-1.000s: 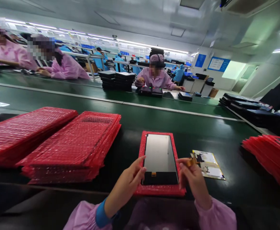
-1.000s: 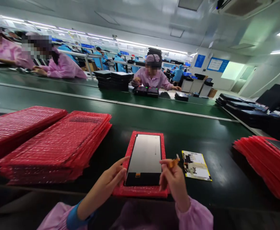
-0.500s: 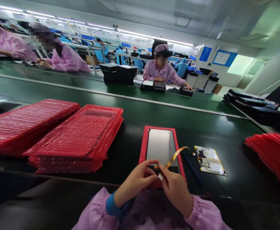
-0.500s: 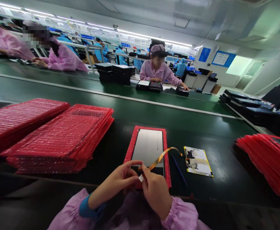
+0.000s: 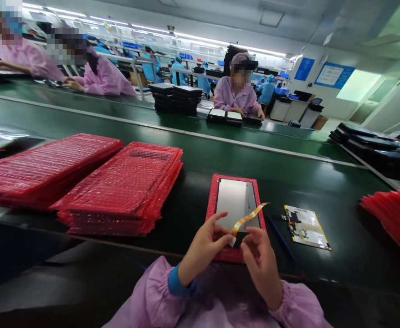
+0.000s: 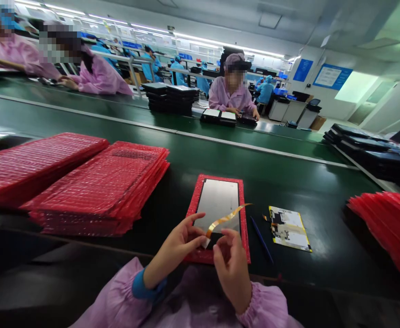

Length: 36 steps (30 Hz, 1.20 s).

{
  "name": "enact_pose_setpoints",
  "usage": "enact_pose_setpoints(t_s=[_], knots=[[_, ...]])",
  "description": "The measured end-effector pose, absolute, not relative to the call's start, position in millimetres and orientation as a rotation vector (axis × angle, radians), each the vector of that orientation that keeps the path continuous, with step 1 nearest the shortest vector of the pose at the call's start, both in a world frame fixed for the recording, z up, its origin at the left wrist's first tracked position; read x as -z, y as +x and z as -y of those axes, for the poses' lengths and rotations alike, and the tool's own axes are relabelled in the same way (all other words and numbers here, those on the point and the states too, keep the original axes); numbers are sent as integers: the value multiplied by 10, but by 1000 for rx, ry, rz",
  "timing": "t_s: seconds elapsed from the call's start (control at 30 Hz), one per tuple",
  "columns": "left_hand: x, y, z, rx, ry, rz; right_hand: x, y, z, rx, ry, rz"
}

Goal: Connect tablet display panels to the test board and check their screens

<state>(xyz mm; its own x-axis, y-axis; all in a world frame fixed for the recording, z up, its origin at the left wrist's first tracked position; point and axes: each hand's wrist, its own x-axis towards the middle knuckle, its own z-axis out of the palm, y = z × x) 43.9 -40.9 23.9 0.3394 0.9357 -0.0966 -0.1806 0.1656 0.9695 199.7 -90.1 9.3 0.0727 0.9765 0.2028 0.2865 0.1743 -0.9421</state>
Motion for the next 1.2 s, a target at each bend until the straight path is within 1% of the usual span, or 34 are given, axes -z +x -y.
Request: enact_pose_setpoints(t_s=[0.13,0.17,0.3,0.37,0.43,0.57,0.9,1.2], knots=[[-238,467,461,-1014,1234,-962,-141,1971,781,-1105,-1254,1288],[-234,460,477,-1021,1287,-1004,-155,1973,730,-1126,-1246,1277],[-185,364,502,-1051,1757,-1278,-161,2020,500,-1059,-1296,1259],[-140,309,489,-968,2035,-1328,-135,2042,400,-1052,-1309,1270],[-90,278,470,-866,2158,-1307,-105,2046,325,-1047,-1304,1283],[-16,281,430,-815,2067,-1262,-70,2021,258,-1050,-1273,1337],[59,244,443,-951,1755,-1131,-43,2048,267,-1128,-1267,1448],[87,234,466,-948,1825,-1159,-33,2052,251,-1146,-1269,1530]])
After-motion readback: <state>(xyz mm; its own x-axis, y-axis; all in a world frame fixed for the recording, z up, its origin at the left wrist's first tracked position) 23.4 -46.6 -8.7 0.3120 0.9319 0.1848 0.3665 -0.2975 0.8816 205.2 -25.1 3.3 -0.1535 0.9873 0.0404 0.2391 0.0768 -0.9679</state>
